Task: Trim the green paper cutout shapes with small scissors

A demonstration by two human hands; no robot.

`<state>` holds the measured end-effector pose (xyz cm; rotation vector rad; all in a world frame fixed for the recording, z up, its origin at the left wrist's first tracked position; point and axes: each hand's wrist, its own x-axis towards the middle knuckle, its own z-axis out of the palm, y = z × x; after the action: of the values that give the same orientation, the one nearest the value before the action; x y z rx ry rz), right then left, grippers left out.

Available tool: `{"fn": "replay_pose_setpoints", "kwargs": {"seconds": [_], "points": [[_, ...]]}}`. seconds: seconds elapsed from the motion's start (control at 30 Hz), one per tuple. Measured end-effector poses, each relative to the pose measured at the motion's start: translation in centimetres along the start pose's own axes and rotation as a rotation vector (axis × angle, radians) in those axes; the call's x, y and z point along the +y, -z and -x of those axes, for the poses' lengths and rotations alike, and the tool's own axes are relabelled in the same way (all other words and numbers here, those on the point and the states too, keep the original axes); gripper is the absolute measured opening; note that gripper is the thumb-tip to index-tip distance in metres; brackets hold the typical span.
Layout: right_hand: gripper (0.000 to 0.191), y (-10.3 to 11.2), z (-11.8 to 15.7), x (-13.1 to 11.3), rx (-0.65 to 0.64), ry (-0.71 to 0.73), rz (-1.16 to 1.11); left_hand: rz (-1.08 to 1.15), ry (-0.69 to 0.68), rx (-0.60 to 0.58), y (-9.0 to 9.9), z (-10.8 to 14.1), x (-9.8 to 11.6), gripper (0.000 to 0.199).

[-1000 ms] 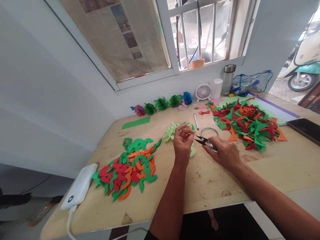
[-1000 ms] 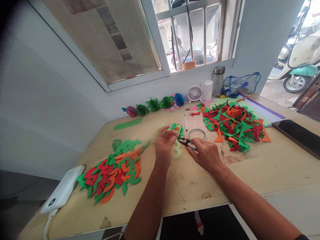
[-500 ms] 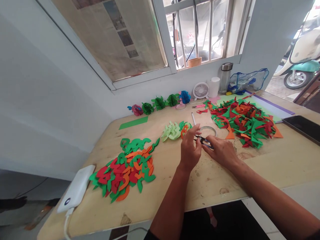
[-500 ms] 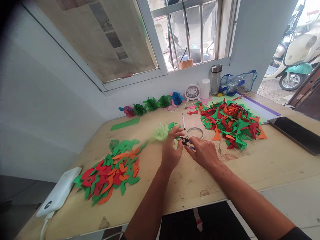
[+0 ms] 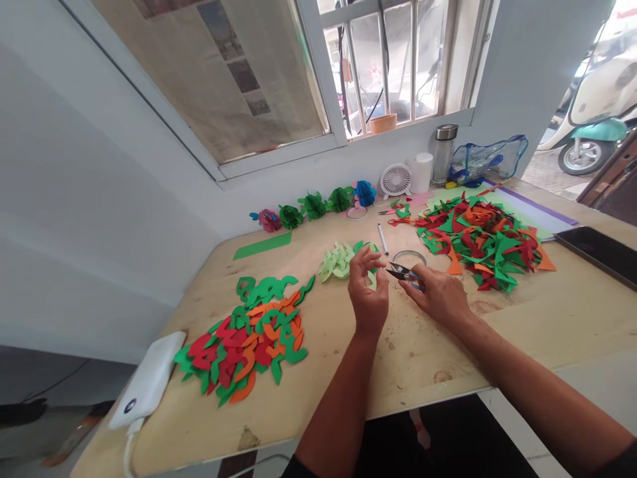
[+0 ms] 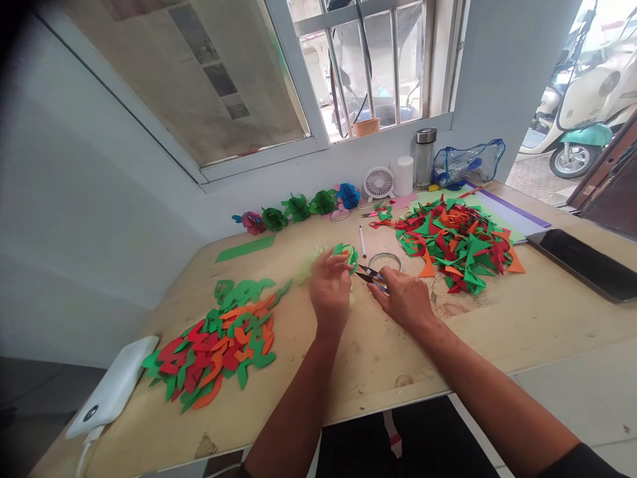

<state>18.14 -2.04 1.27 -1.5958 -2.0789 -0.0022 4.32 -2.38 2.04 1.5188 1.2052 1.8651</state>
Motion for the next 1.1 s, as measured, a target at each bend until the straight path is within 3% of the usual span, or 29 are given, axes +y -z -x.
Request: {"fn": "replay_pose_setpoints", "kwargs": {"seconds": [0.1,0.2,0.47,0.63,0.93,1.0,1.1], "points": [[0.031,0.1,-0.3,0.2,-0.008,-0.067,-0.164,0.093,0.105,0.09,0.2,-0.4,-0.5,0.042],[0.033,0.5,-0.8,0.7,0.02,-0.128,-0.4,0.088,0.163,0.075,0.3,-0.5,-1.0,0.036],[0.035,0.9,-2.0,3.0,0.21,-0.43,-0.899,-0.108,0.044,-0.353,-1.2,1.3,-0.9,0.046],[0.034,0.6,-2.1,3.1,0.244,-0.459,-0.955,-0.289,-0.055,-0.528,-2.0,2.5,-2.1,0.057],[0.035,0.7,-1.9,2.9,0.229,-0.433,-0.91,-0.442,-0.107,-0.662,-2.1,2.6,-2.8,0.066],[0.035,0.7,-1.9,2.9,0.229,-0.432,-0.897,-0.408,-0.092,-0.636,-2.1,2.6,-2.7,0.065],[0.036,0.7,-1.8,2.9,0.223,-0.426,-0.875,-0.316,-0.072,-0.502,-1.9,2.3,-2.4,0.062]]}}
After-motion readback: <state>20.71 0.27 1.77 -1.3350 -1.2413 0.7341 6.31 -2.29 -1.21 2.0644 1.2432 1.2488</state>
